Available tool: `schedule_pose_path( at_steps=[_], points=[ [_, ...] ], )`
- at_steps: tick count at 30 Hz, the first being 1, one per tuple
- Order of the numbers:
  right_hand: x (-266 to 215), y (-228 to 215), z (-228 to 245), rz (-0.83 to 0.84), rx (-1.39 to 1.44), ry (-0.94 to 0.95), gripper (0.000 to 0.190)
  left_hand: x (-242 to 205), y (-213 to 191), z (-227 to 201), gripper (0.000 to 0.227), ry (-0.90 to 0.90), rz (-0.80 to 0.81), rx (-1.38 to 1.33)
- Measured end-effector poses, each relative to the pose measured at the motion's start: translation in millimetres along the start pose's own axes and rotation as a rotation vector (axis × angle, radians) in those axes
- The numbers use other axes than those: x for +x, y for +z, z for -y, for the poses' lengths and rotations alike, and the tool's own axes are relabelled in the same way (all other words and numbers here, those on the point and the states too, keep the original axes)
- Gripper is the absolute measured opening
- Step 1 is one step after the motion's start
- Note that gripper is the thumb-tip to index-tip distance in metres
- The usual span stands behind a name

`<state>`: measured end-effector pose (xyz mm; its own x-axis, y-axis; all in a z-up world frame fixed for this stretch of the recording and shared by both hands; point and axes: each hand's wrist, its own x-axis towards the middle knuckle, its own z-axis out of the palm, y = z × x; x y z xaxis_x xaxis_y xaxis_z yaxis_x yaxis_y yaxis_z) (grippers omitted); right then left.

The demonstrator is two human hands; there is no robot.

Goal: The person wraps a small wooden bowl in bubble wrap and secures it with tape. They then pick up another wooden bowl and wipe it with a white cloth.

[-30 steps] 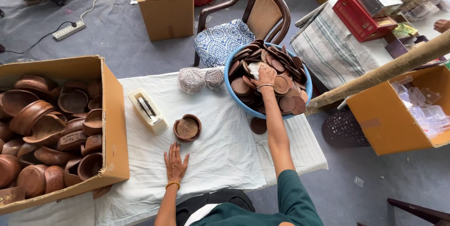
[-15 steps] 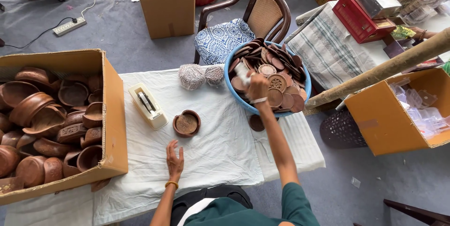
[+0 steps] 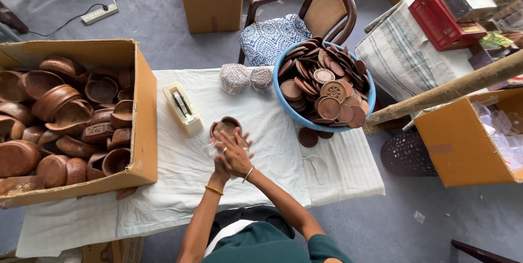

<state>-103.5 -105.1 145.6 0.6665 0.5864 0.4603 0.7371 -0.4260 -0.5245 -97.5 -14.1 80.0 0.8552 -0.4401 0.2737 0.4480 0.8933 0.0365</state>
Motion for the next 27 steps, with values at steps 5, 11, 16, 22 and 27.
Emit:
schedule_pose_path(
  at_steps=[5, 11, 16, 22, 27],
  points=[
    [18.9, 23.0, -36.8, -0.245, -0.106, 0.412, 0.045, 6.3, 42.1, -8.4, 0.096, 0.175, -0.256, 0.447],
    [18.6, 25.3, -11.6, -0.383, 0.028, 0.298, 0.052, 21.7, 7.8, -41.1, 0.105, 0.232, -0.085, -0.157],
    [38.2, 14.3, -0.8, -0.234, -0.093, 0.258, 0.060, 20.5, 35.7, -31.4, 0.099, 0.035, -0.049, 0.216],
    [22.8, 30.9, -50.1, -0.321, -0.108, 0.526, 0.058, 10.6, -1.3, -19.3, 0.087, 0.257, -0.337, 0.449],
    [0.7, 60.9, -28.2, -0.296, -0.028, 0.358, 0.063, 1.3, -22.8, -18.8, 0.084, 0.241, -0.252, 0.341]
  ],
)
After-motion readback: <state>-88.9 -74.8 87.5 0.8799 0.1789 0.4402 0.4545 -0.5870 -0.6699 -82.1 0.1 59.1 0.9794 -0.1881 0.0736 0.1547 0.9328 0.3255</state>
